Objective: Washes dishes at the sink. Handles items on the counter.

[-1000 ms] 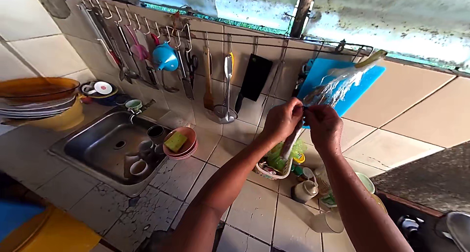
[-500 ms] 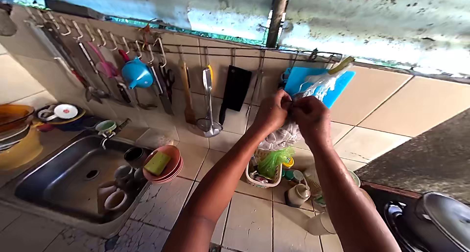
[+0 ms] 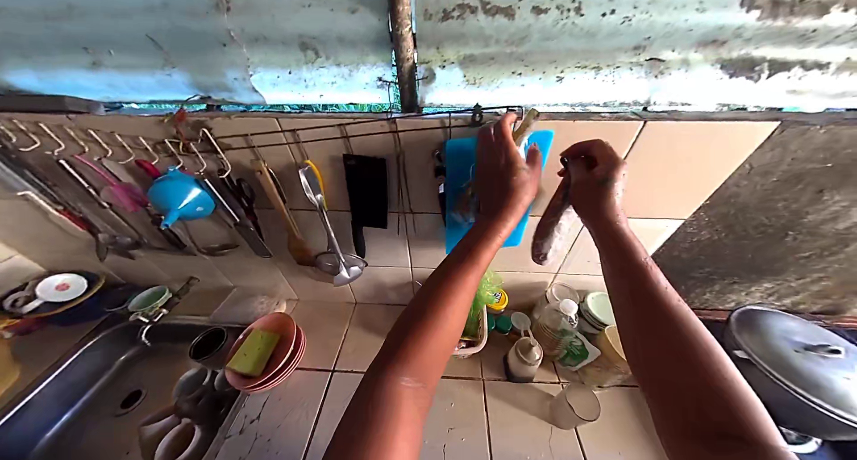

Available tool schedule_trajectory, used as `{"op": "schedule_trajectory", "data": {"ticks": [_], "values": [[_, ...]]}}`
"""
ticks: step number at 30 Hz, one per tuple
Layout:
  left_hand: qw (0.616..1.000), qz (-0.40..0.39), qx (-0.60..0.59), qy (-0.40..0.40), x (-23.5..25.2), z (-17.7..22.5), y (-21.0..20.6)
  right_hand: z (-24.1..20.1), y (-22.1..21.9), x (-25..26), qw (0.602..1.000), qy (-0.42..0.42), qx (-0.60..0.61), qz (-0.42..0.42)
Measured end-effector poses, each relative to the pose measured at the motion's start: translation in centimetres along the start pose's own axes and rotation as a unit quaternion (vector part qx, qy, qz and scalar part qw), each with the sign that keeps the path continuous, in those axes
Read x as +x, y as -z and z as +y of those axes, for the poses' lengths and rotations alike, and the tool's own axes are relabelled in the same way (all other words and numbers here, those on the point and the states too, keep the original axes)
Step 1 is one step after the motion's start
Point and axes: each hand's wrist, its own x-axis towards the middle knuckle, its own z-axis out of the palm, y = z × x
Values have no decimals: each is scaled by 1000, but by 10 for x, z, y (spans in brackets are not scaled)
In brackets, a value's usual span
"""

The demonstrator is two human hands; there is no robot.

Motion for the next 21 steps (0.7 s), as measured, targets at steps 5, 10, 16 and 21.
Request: {"op": "schedule_trajectory", "data": {"ticks": [5, 10, 16, 21], "values": [[994, -6, 103, -45, 21, -8, 7, 6, -9, 15, 997, 62, -20, -30], [998, 49, 39, 1, 39, 4, 63, 15, -28, 26, 992, 119, 30, -41], [997, 71, -8, 31, 41, -10, 108, 1, -43, 29, 980, 179, 75, -32], [998, 29, 3, 48, 24, -17, 109, 0, -62, 37, 978, 179, 86, -57]]}}
